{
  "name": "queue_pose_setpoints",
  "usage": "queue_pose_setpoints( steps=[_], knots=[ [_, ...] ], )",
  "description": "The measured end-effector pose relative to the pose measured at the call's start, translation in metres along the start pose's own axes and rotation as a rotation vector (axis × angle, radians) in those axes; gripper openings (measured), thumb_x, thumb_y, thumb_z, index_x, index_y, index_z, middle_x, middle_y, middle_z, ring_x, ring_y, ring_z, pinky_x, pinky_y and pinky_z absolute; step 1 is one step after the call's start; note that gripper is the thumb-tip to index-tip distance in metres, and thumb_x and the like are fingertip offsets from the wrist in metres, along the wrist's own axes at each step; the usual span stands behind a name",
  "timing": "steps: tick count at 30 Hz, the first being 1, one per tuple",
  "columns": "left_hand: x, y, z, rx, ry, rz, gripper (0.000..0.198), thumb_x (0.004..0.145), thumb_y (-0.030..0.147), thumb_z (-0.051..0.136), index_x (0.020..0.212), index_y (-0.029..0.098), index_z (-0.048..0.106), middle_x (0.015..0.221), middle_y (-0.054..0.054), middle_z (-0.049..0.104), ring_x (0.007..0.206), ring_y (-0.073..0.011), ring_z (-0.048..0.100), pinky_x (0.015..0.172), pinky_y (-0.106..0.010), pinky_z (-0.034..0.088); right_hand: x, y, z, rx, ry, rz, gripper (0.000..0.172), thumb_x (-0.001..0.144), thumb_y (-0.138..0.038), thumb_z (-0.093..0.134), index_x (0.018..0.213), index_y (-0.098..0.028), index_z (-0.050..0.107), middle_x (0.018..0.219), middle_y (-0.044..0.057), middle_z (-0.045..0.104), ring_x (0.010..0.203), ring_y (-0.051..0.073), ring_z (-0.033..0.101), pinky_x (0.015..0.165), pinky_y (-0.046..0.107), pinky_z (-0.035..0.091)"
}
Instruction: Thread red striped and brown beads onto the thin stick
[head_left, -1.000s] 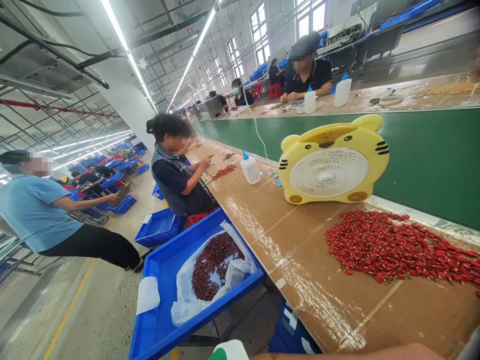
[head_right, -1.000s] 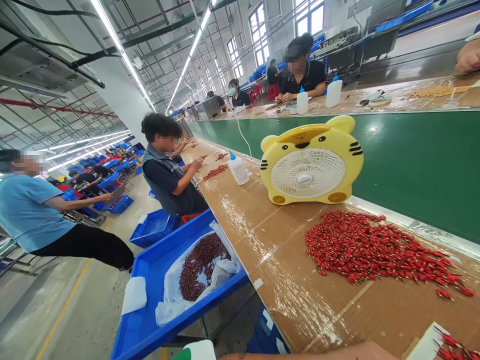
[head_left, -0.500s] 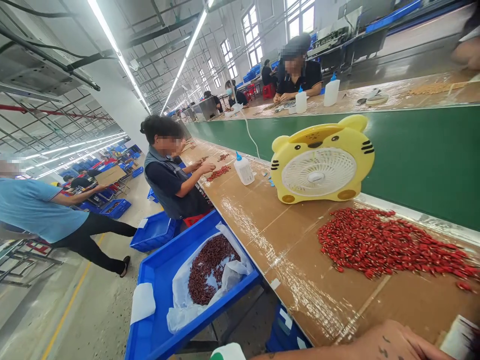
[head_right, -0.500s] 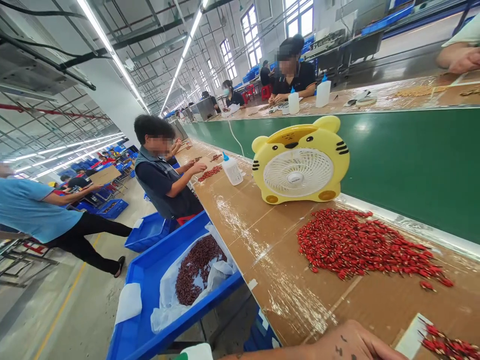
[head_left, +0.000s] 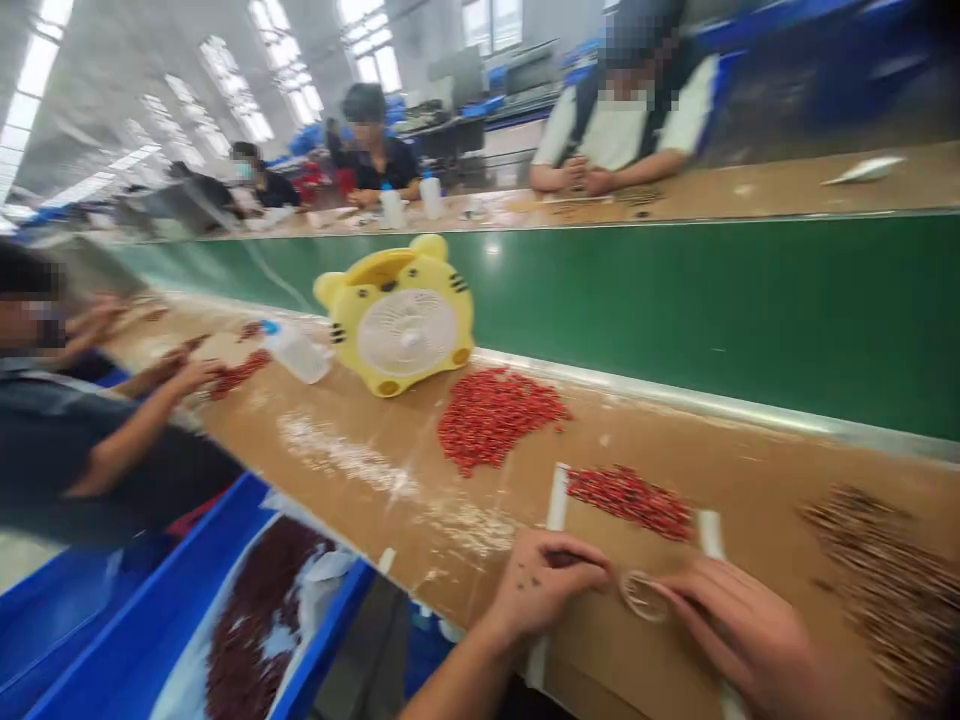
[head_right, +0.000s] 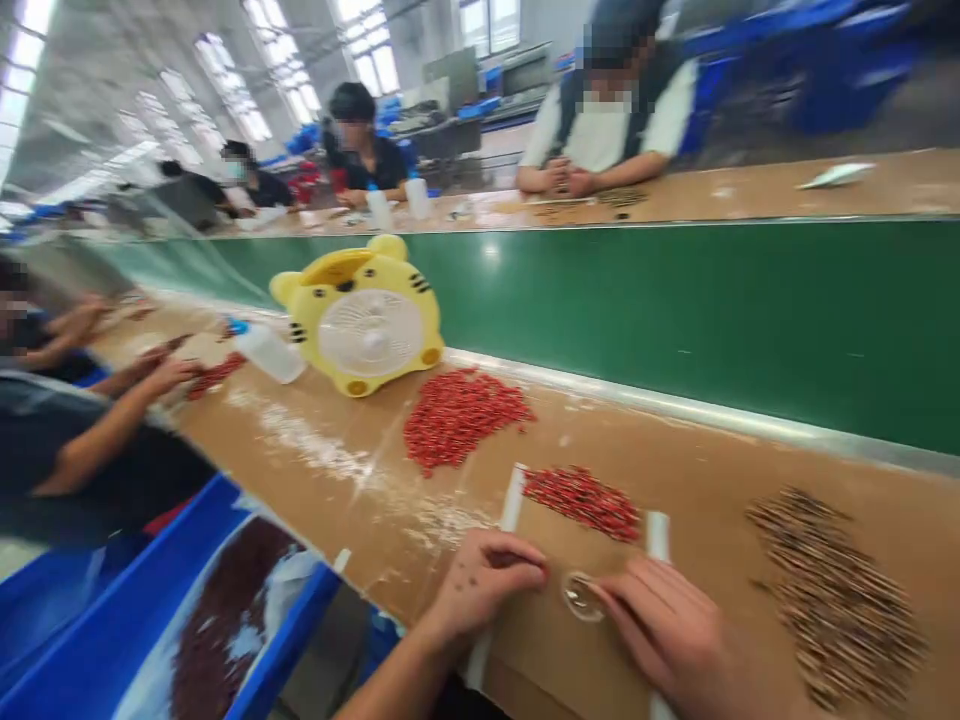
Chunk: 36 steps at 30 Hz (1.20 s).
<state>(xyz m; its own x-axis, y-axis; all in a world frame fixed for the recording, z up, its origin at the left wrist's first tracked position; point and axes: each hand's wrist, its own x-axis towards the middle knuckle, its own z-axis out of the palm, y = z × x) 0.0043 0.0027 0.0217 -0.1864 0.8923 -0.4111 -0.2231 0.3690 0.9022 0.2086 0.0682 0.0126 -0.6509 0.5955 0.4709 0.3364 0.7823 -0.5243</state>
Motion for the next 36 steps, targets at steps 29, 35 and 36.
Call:
queue_pose_setpoints(
  steps=[29, 35, 36],
  knots=[
    [0.014, -0.014, -0.005, -0.107, -0.106, 0.014, 0.021, 0.068, 0.031, 0.085, 0.081, 0.015, 0.082, 0.068, -0.006, 0.078, 0.062, -0.018, 0.07, 0.065, -0.026, 0.054, 0.02, -0.017, -0.015, 0.231, 0.058, 0.195, 0.024, 0.101, -0.027, 0.055, 0.082, -0.017, 0.066, 0.069, 0.001, 0.06, 0.063, 0.014, 0.054, 0.06, 0.025, 0.04],
    [0.011, -0.012, -0.004, -0.128, -0.117, 0.014, 0.019, 0.07, 0.03, 0.084, 0.082, 0.015, 0.081, 0.068, -0.006, 0.078, 0.064, -0.0183, 0.071, 0.068, -0.027, 0.055, 0.019, -0.02, -0.009, 0.214, 0.067, 0.253, 0.031, 0.101, -0.033, 0.055, 0.076, -0.017, 0.066, 0.065, 0.001, 0.058, 0.06, 0.014, 0.052, 0.057, 0.026, 0.038],
    [0.011, -0.012, -0.004, -0.136, -0.117, 0.013, 0.019, 0.07, 0.029, 0.084, 0.082, 0.015, 0.081, 0.068, -0.006, 0.079, 0.064, -0.0183, 0.071, 0.068, -0.027, 0.056, 0.019, -0.02, -0.009, 0.211, 0.074, 0.263, 0.032, 0.101, -0.033, 0.055, 0.075, -0.017, 0.066, 0.064, 0.001, 0.058, 0.06, 0.014, 0.052, 0.057, 0.026, 0.038]
  ],
)
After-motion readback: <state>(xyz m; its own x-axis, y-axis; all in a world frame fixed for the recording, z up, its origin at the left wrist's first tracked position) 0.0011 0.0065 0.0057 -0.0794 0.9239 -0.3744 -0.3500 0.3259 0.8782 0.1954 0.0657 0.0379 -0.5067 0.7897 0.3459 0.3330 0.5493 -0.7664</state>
